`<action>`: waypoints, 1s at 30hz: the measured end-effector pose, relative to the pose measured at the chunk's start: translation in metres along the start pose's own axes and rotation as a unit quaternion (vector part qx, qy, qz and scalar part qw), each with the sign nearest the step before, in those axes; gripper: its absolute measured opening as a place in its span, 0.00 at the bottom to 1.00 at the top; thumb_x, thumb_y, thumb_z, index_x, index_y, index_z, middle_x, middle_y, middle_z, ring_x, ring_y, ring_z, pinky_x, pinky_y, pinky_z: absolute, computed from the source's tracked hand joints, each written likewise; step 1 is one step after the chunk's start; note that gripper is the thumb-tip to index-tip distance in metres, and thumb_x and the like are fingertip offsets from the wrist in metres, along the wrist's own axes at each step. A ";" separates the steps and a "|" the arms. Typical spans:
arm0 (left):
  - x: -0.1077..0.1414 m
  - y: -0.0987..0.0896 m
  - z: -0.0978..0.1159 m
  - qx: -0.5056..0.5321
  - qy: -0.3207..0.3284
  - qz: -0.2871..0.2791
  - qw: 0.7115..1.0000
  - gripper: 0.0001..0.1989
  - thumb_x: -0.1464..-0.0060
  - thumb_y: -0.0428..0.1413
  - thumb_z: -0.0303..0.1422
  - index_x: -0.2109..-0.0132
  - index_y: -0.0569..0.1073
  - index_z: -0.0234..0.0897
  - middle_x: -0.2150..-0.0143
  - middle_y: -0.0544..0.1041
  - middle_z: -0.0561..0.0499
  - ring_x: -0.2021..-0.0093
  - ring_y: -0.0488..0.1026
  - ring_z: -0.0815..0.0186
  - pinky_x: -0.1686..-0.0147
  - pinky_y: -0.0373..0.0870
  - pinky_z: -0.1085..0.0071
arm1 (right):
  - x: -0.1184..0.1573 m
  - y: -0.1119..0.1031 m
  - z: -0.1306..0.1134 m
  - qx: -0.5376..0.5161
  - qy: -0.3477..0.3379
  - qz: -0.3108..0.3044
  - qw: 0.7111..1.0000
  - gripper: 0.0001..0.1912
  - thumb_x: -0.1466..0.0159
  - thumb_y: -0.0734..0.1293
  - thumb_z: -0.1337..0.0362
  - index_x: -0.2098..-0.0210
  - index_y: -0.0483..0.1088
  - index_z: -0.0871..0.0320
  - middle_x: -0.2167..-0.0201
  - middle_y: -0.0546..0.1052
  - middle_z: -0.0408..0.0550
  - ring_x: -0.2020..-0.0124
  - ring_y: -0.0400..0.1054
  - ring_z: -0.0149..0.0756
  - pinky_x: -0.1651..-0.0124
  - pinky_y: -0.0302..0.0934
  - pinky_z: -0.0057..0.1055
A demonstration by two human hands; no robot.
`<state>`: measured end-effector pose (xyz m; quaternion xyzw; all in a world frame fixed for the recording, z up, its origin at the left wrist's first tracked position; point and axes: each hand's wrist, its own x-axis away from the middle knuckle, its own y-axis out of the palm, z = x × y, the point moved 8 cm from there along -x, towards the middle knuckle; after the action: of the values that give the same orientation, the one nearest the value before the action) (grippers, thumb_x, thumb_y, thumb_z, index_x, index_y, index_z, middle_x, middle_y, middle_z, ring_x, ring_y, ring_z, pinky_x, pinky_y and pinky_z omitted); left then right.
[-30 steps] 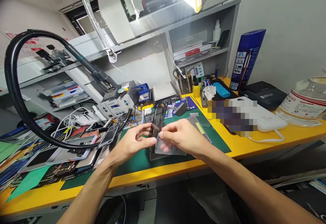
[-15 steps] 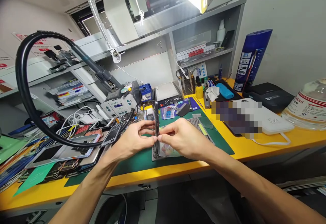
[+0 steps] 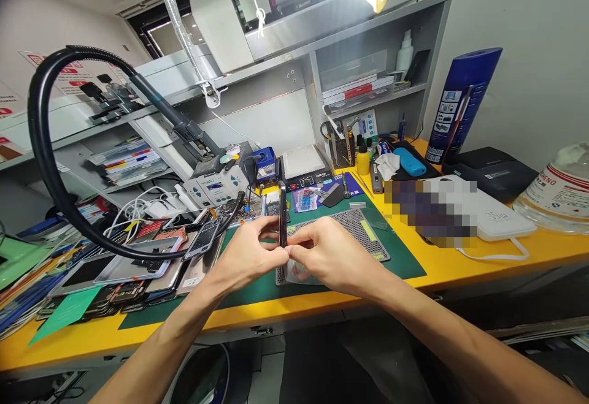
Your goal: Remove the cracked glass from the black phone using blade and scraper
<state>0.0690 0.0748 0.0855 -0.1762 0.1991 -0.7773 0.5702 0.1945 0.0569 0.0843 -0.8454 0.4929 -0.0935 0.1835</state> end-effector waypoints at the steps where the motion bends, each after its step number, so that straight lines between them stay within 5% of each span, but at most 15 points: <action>1: -0.001 0.000 0.001 -0.005 -0.001 -0.002 1.000 0.27 0.55 0.61 0.30 0.45 0.73 0.35 0.57 0.83 0.48 0.55 0.80 0.59 0.57 0.77 0.68 | -0.001 0.000 -0.001 0.010 -0.006 0.005 1.000 0.13 0.37 0.59 0.66 0.77 0.68 0.59 0.80 0.62 0.38 0.76 0.55 0.28 0.75 0.45 0.28; 6: -0.009 0.000 0.002 -0.003 -0.013 -0.043 0.999 0.22 0.56 0.62 0.31 0.51 0.76 0.32 0.56 0.82 0.48 0.55 0.79 0.60 0.58 0.74 0.70 | -0.007 -0.004 -0.001 0.030 -0.026 0.016 0.999 0.16 0.38 0.62 0.65 0.81 0.55 0.58 0.80 0.53 0.37 0.76 0.46 0.26 0.75 0.39 0.29; 12: -0.011 -0.003 -0.011 0.021 -0.027 -0.099 0.994 0.28 0.54 0.64 0.34 0.45 0.74 0.31 0.53 0.79 0.46 0.58 0.75 0.64 0.62 0.72 0.71 | -0.011 -0.007 0.011 -0.061 0.051 -0.028 0.996 0.14 0.37 0.66 0.57 0.73 0.71 0.60 0.77 0.76 0.43 0.76 0.70 0.33 0.72 0.60 0.27; 15: -0.008 0.000 -0.016 0.040 -0.023 -0.141 0.989 0.34 0.57 0.68 0.34 0.41 0.71 0.34 0.53 0.77 0.47 0.57 0.74 0.65 0.61 0.72 0.71 | -0.012 -0.006 0.015 -0.122 0.079 -0.041 0.989 0.14 0.38 0.68 0.57 0.74 0.72 0.60 0.77 0.79 0.46 0.77 0.73 0.34 0.72 0.64 0.27; 21: -0.003 0.008 -0.020 0.077 -0.049 -0.188 0.978 0.35 0.62 0.68 0.27 0.44 0.69 0.34 0.62 0.70 0.54 0.64 0.72 0.68 0.65 0.71 0.70 | -0.019 -0.008 0.024 -0.135 0.101 -0.025 0.985 0.14 0.41 0.70 0.56 0.77 0.72 0.58 0.81 0.76 0.44 0.81 0.70 0.32 0.81 0.55 0.25; 30: -0.002 0.008 -0.018 0.139 -0.093 -0.211 0.963 0.39 0.63 0.68 0.25 0.41 0.66 0.37 0.55 0.76 0.49 0.55 0.75 0.64 0.57 0.73 0.66 | -0.027 -0.008 0.022 -0.120 0.075 -0.046 0.989 0.11 0.43 0.69 0.63 0.80 0.73 0.59 0.84 0.73 0.42 0.81 0.62 0.28 0.79 0.51 0.26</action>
<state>0.0672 0.0767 0.0658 -0.2042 -0.0064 -0.8801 0.4285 0.1950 0.0882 0.0676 -0.8737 0.4735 -0.1046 0.0388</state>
